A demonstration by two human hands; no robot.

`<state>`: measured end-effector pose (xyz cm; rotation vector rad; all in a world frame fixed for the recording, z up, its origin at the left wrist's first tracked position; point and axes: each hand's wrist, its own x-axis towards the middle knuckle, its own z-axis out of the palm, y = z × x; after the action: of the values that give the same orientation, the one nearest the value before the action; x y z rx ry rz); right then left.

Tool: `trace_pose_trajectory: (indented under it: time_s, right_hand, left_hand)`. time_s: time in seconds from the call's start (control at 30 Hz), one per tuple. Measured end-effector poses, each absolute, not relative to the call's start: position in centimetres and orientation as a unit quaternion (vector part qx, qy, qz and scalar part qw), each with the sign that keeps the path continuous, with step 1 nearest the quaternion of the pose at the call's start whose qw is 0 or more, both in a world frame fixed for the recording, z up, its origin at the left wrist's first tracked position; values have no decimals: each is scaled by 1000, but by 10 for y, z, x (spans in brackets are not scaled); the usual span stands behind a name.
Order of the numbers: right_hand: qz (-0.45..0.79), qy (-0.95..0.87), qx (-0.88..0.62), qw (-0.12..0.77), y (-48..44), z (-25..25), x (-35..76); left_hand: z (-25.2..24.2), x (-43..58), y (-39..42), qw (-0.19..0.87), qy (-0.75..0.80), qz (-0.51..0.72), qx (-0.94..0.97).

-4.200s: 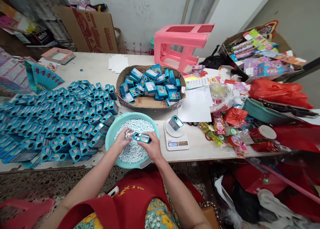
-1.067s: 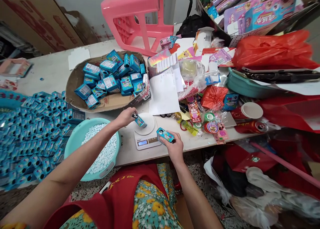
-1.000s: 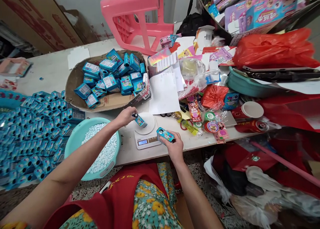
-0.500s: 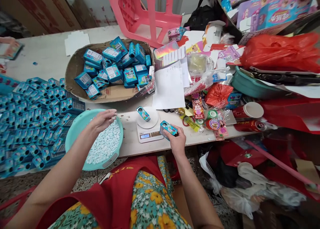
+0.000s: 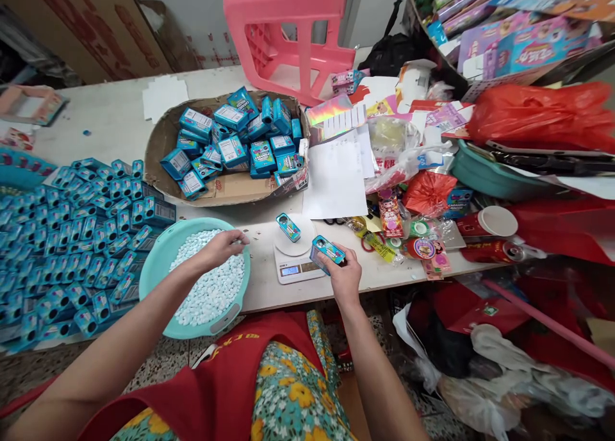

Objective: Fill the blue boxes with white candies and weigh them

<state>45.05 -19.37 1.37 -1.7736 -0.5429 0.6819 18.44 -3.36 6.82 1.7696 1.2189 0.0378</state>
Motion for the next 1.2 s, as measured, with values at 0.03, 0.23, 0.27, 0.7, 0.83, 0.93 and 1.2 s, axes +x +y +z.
trace_pose_trajectory:
  time_s: [0.03,0.23,0.27,0.7,0.83,0.93,1.2]
  right_hand:
    - [290,-226,-748,552,-195,14,449]
    - [289,-218,-750,553,-211,11,444]
    - [288,-216,-751,554,-214,11,444]
    - [263,-193,-763,558,-230,9,455]
    - [254,-207,-761,560,-227,11,455]
    - [255,-204,-763,558,-226,9,454]
    - [253,-193,-764,561,-229,7,451]
  left_hand:
    - [70,203,-26,458,483,19,746]
    - [65,285,9,335,415,3,846]
    - [63,291,11,310,404,-9,860]
    - [63,292,11,316,411,42,854]
    - [65,262,5,401,462,106,784]
    - [62,234,-3,444,489,88,746]
    - [56,206,-8,438,503,68,742]
